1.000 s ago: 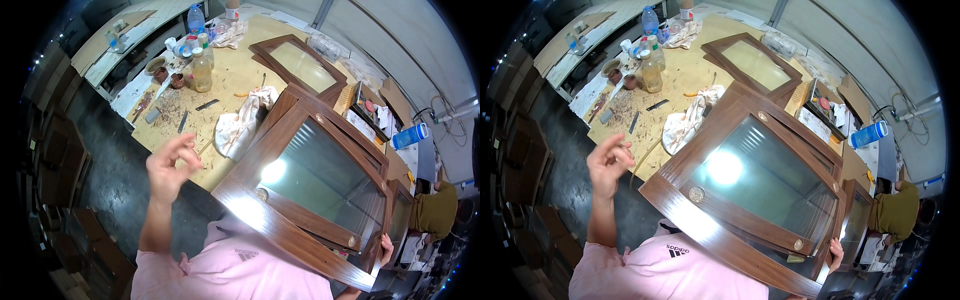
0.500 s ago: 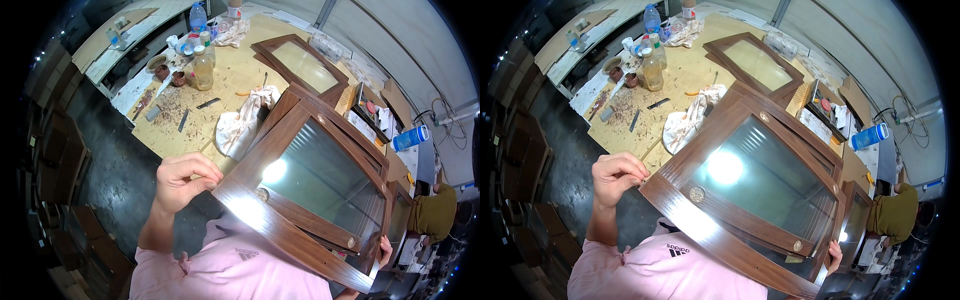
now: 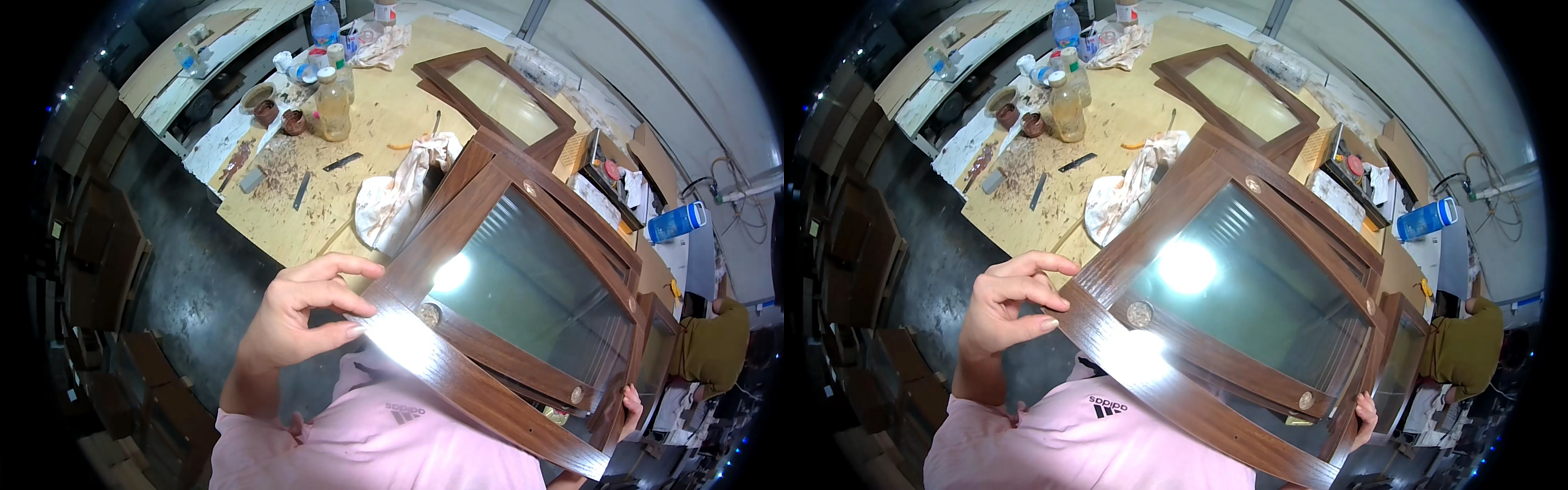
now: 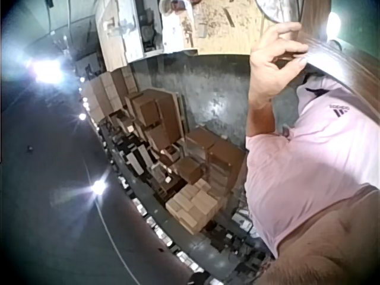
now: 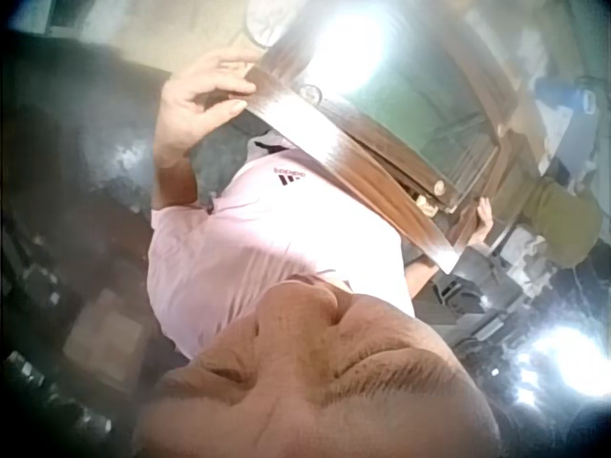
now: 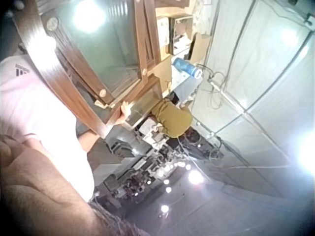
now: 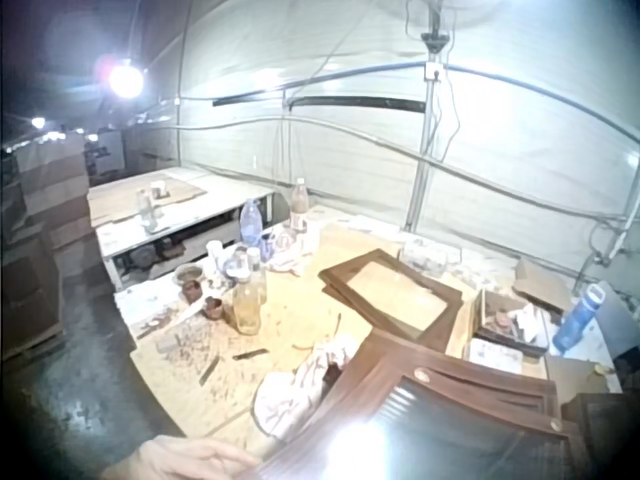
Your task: The person wipes the wooden frames of windows with a cloth and then inserts glass panes into the frames.
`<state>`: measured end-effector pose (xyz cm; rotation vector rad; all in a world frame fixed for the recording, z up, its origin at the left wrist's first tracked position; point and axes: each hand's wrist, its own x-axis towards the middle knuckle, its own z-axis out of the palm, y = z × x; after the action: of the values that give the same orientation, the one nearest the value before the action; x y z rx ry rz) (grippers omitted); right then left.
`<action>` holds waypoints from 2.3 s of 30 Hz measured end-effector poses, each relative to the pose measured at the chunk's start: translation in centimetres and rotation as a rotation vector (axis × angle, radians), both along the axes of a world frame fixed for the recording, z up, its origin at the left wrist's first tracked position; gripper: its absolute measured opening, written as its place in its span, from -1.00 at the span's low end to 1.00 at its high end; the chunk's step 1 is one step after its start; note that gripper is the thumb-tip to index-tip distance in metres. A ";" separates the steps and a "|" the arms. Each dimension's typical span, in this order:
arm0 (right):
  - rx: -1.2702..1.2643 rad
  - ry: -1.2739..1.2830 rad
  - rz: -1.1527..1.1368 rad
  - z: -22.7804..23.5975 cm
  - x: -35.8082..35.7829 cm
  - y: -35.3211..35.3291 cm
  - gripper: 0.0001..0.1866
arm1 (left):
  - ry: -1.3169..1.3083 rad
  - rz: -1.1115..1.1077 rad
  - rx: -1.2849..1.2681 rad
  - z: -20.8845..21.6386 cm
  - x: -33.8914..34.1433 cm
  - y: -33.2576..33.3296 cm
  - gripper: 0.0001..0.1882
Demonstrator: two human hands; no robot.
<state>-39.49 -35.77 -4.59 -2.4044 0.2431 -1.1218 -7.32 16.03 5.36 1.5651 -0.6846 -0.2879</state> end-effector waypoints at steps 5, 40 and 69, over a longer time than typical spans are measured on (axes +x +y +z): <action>-0.009 0.004 -0.038 0.1 0.3 0.8 -0.73 | 0.115 -0.037 -0.068 -0.9 0.1 0.6 -0.71; -0.080 0.125 0.155 -0.9 -2.9 -2.7 -0.60 | -0.541 0.287 0.442 -1.5 5.0 -1.9 -0.51; 0.883 -0.029 0.042 18.8 16.8 -3.0 -0.50 | -0.070 0.149 0.025 1.9 15.6 -14.1 -0.52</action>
<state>-22.73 -38.77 14.22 -1.5948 0.5424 -0.7876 8.32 1.88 7.26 1.6467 -0.6163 -0.1320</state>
